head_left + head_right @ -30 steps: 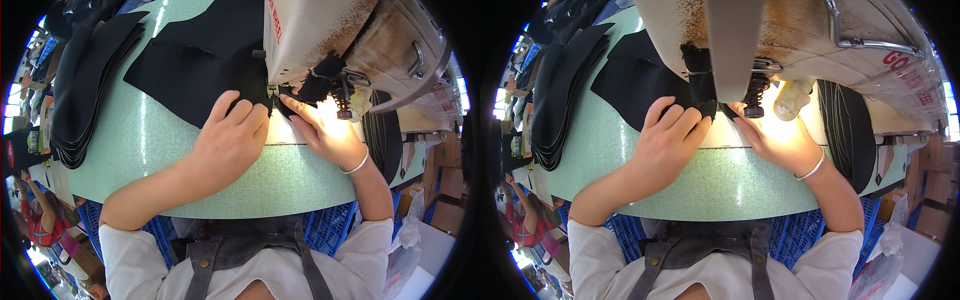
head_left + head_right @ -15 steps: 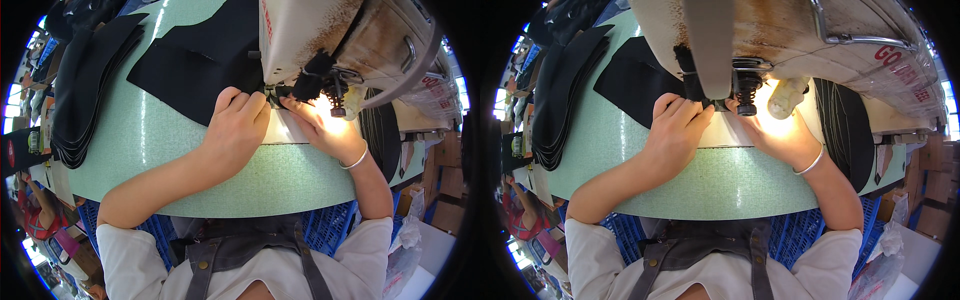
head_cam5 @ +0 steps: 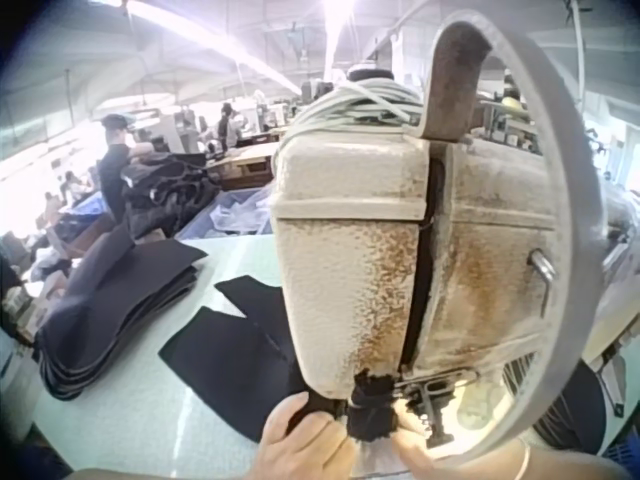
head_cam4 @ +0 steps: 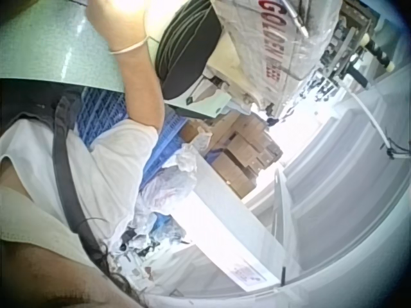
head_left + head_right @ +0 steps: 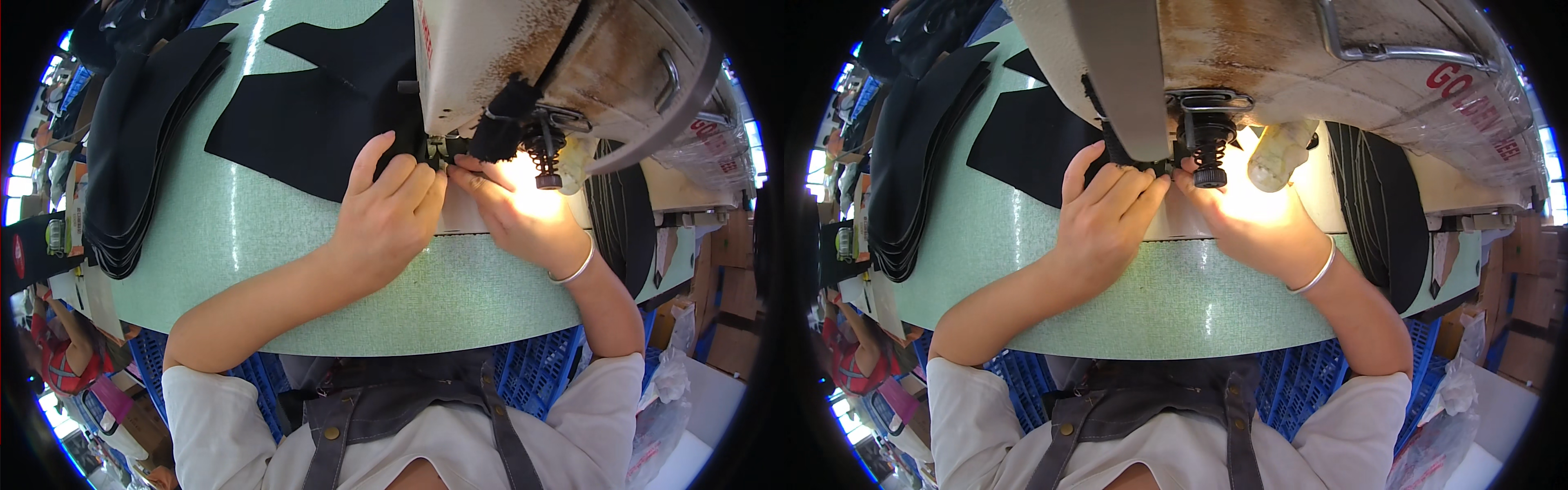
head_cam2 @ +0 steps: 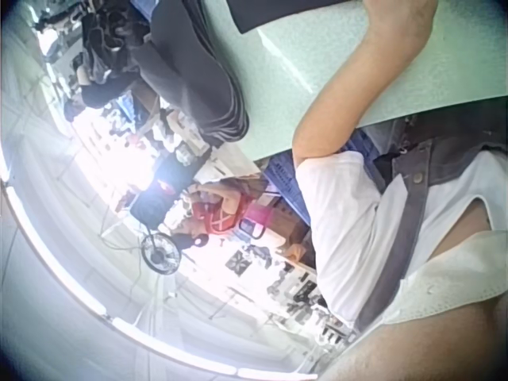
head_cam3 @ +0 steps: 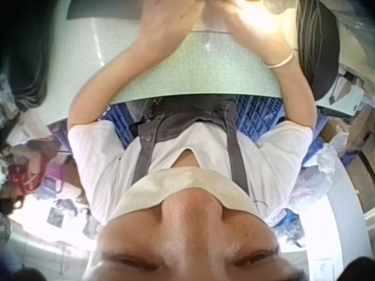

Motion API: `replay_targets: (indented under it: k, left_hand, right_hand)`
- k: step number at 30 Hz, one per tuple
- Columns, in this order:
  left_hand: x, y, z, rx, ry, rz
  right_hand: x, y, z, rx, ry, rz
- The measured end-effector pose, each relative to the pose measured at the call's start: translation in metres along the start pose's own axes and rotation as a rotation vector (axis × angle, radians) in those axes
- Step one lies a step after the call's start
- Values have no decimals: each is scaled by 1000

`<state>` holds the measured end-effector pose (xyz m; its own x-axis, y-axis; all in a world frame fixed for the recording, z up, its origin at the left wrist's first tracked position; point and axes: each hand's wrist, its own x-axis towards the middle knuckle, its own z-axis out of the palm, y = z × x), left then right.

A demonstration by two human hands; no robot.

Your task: The person positions fabric pieces under a sewing machine to stitch them together and turns the sewn footwear uppers by hand.

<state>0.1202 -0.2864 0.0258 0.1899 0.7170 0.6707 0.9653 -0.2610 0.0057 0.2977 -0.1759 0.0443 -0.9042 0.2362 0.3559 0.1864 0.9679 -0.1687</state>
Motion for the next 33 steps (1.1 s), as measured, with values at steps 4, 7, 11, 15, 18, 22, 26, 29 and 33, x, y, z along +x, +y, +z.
replay_targets:
  k: [4, 7, 11, 15, 18, 22, 26, 29, 33]
  left_hand:
    - [2, -7, -1, -18, -3, -7]
    - [5, -15, -6, -38, -34, 8]
    - [15, -41, -16, -80, -27, 112]
    - [20, -66, -40, -173, -276, 275]
    - [18, -53, -45, -248, -442, 238]
    - [15, -41, -40, -248, -436, 147]
    - [11, -28, -36, -175, -389, 116]
    - [8, -24, -30, -148, -367, 62]
    - [3, -9, -30, -30, -247, 115]
  right_hand:
    - [7, -10, 3, -19, 30, -18]
    - [11, -5, 1, 14, 41, -56]
    - [9, 16, -7, 9, 130, 0]
    - [-1, 52, -5, -100, 65, -188]
    - [-1, 29, -5, 171, 20, -6]
    - [5, 13, -10, -50, 33, -20]
    - [12, 9, -11, -135, 83, -109]
    - [9, 8, -4, -107, 73, -159]
    - [4, -3, 3, -111, 76, -89]
